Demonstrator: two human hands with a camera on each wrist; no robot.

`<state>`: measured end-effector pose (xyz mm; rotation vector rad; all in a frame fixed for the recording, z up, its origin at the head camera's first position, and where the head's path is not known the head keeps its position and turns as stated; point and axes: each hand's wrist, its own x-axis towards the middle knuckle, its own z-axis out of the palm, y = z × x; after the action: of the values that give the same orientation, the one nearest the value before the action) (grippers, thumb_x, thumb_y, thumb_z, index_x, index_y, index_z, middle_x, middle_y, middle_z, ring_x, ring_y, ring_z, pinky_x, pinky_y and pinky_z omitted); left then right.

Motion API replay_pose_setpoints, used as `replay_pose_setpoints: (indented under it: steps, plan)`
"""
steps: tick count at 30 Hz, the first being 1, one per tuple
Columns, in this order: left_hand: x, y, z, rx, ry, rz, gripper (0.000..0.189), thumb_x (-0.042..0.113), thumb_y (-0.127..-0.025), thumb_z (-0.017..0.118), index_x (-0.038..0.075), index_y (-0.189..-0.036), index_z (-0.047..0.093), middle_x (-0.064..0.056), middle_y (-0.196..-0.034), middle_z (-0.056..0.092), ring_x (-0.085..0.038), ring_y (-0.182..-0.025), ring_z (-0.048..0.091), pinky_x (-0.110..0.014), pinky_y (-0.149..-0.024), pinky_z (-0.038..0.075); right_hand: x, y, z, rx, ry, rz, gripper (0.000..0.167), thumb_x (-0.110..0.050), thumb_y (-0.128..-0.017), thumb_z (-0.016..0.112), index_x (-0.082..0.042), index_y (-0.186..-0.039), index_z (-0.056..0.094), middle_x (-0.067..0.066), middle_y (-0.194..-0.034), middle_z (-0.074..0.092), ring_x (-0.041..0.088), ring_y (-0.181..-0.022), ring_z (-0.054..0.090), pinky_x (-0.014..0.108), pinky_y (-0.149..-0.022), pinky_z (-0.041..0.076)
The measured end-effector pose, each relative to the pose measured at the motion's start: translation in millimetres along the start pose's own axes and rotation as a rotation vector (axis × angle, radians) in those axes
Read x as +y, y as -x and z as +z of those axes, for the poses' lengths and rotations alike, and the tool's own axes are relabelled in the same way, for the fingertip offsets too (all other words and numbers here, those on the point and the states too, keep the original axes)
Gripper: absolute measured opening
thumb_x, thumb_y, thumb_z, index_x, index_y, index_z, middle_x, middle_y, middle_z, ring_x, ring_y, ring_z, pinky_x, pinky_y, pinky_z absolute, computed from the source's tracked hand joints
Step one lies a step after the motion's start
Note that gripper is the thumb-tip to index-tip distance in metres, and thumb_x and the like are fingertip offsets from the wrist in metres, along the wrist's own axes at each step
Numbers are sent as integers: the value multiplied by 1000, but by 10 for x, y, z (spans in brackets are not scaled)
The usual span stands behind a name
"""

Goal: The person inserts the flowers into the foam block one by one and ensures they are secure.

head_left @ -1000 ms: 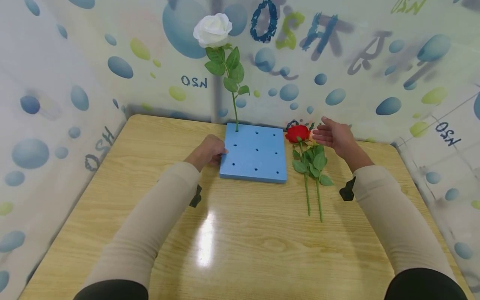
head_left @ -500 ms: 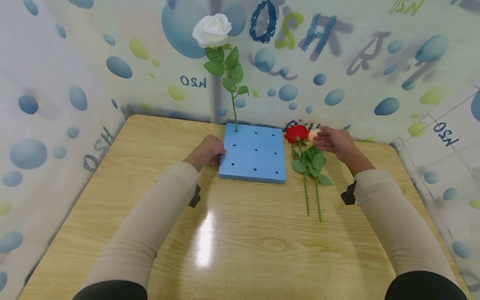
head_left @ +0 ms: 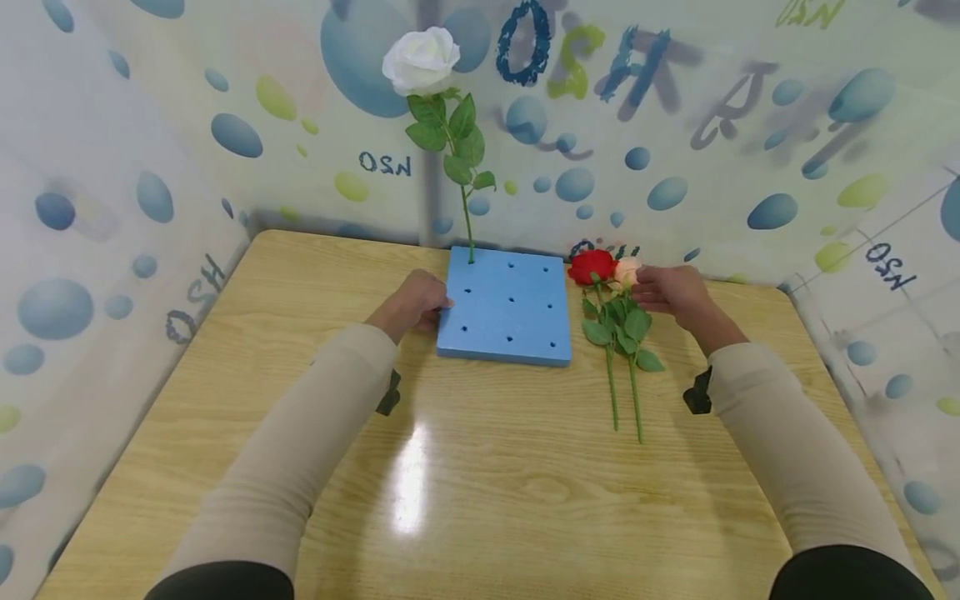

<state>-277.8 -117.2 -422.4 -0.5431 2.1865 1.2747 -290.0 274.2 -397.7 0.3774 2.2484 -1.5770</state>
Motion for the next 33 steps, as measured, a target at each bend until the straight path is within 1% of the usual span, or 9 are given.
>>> replay_pose_setpoints:
  steps: [3,6,10,12,15,18,22,27,33]
  plan:
    - [2,-26,16,8,-16,-9,36,6,-98,53,3,-134,49,-13,-120,57,-25,-105,58,-38,-87,56,20,6,6,-7,34,16,61,-31,-100,53,-1,-149,32,23,-140,48,14,-96,70,38,-100,50]
    - [5,-28,24,11,-20,-12,35,6,-98,54,3,-132,49,-13,-120,58,-25,-104,59,-38,-86,57,34,34,9,-5,57,36,61,-30,-100,55,3,-147,35,20,-137,54,16,-100,70,40,-102,48]
    - [5,-25,26,10,-10,-8,33,5,-97,54,3,-130,51,-13,-119,58,-25,-104,59,-38,-85,57,53,61,12,-2,68,53,58,-28,-99,55,8,-142,40,15,-125,64,17,-99,70,40,-101,48]
    - [5,-18,22,7,-8,-3,33,5,-97,55,3,-130,51,-13,-119,57,-25,-104,58,-39,-86,57,67,58,11,-4,55,63,56,-26,-99,56,8,-141,40,12,-116,69,16,-96,70,40,-100,49]
    - [3,-9,15,5,-10,-1,33,6,-97,55,4,-130,52,-12,-121,57,-25,-105,58,-38,-87,56,95,33,14,5,47,77,55,-24,-99,57,8,-140,42,5,-103,72,14,-90,71,38,-98,51]
    - [7,-11,13,4,-11,-1,34,6,-97,55,5,-131,51,-12,-122,56,-25,-106,57,-38,-87,56,121,5,22,19,72,78,54,-23,-98,58,10,-138,44,2,-94,73,13,-85,72,37,-95,53]
    - [10,-31,19,2,-3,-2,34,5,-97,56,4,-130,51,-12,-122,57,-25,-106,58,-38,-86,56,149,-26,40,50,123,63,51,-22,-96,61,13,-131,50,1,-88,73,13,-82,72,38,-91,55]
    - [-4,-62,7,15,-10,-4,35,5,-97,56,4,-131,51,-12,-122,57,-26,-106,59,-39,-86,56,161,-61,84,90,193,43,42,-21,-89,70,10,-116,62,1,-78,73,14,-76,72,37,-84,58]
    - [0,-63,13,17,-14,-13,35,5,-97,56,4,-131,51,-12,-122,57,-25,-106,59,-38,-86,56,171,-95,118,117,257,69,35,-19,-85,74,10,-105,67,2,-72,72,14,-70,70,34,-74,60]
